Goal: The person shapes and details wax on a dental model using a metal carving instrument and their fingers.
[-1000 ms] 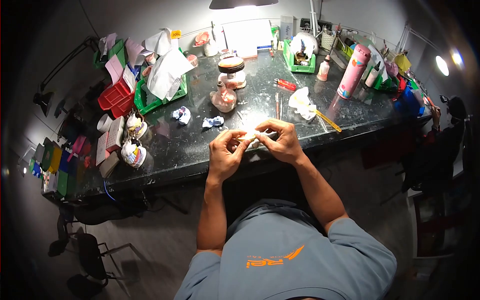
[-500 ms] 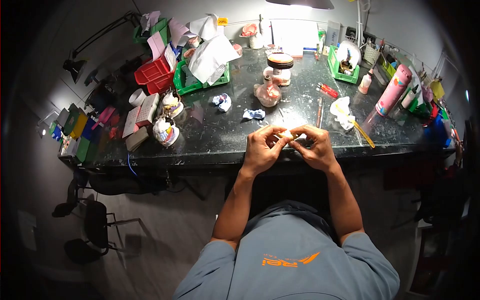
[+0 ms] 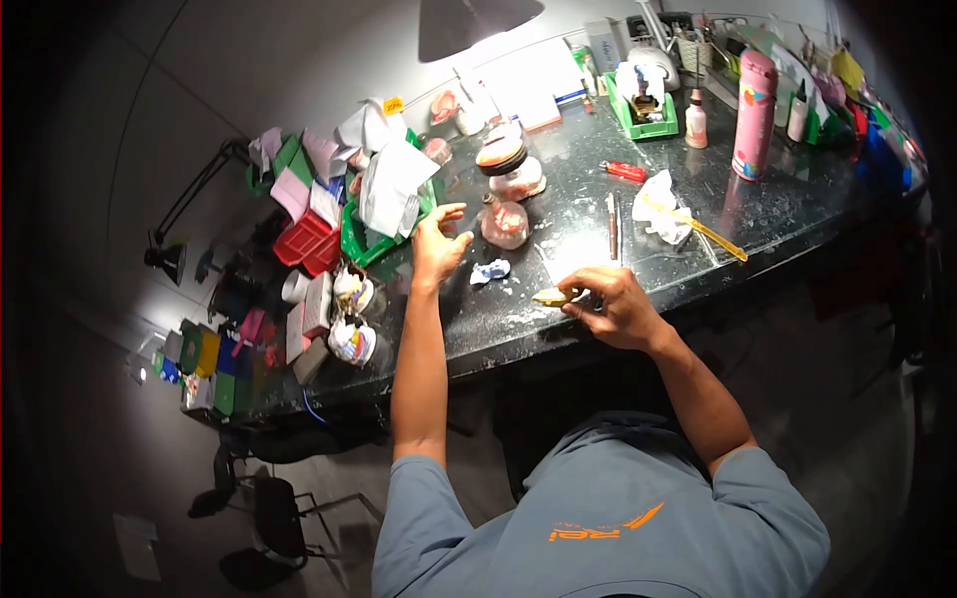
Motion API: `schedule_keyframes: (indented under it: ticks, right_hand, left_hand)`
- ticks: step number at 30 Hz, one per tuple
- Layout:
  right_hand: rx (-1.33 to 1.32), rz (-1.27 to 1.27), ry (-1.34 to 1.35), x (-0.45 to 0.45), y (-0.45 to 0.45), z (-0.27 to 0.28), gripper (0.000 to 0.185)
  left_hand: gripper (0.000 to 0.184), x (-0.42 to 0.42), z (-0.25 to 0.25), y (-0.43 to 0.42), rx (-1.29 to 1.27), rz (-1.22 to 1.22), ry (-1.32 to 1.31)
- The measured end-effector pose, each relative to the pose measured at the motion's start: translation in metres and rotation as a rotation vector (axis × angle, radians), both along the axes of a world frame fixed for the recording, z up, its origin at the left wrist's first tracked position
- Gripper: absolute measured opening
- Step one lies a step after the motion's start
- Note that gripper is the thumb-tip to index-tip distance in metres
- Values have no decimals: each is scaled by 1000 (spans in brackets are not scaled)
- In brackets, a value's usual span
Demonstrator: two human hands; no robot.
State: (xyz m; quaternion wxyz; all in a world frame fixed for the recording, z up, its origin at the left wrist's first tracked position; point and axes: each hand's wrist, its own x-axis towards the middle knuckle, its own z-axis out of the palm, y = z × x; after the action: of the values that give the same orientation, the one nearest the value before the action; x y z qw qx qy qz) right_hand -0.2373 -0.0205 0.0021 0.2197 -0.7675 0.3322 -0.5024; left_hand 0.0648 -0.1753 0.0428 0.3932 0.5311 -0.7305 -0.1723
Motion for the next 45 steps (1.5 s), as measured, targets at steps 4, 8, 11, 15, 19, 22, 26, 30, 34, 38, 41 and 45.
schedule_keyframes:
  ticks: [4,8,11,15,19,22,26,30,34,38,41,45]
  right_hand:
    - [-5,4,-15,-2,0,2,21]
    - [-8,5,-6,-3,2,0,22]
    - [-3,15,-18,-2,1,-1,21]
    - [7,8,-30,1,0,-1,21]
    - [-21,-7,4,0,0,-1,22]
    - [-19,-11,6,0,0,0,22]
    - [-9,-15,-15,1,0,-1,22]
    - [17,-10,15,-1,3,5,23]
    - [20,-8,4,0,4,3,23]
    - [28,-15,0,0,3,3,23]
    - [-4,-16,21,-1,2,2,22]
    - [-7,-13,10,0,1,-1,23]
  left_hand:
    - [49,-7,-21,-29,21,-132,-21]
    - [33,-2,-38,-42,50,-157,33]
    - [47,-1,-29,-29,14,-138,347]
    - [41,-9,-10,-13,-289,-119,742]
    - [35,-33,-4,1,-463,-99,637]
    - [34,-48,-1,5,-446,-97,530]
    - [34,-55,-5,9,-437,-35,240]
    - [38,-50,3,15,-479,-4,86]
    - [34,-46,15,30,-563,13,177]
    - [24,-28,4,27,-631,115,486]
    - [30,-44,21,78,-544,132,521]
    - [34,-67,-25,127,-382,-92,757]
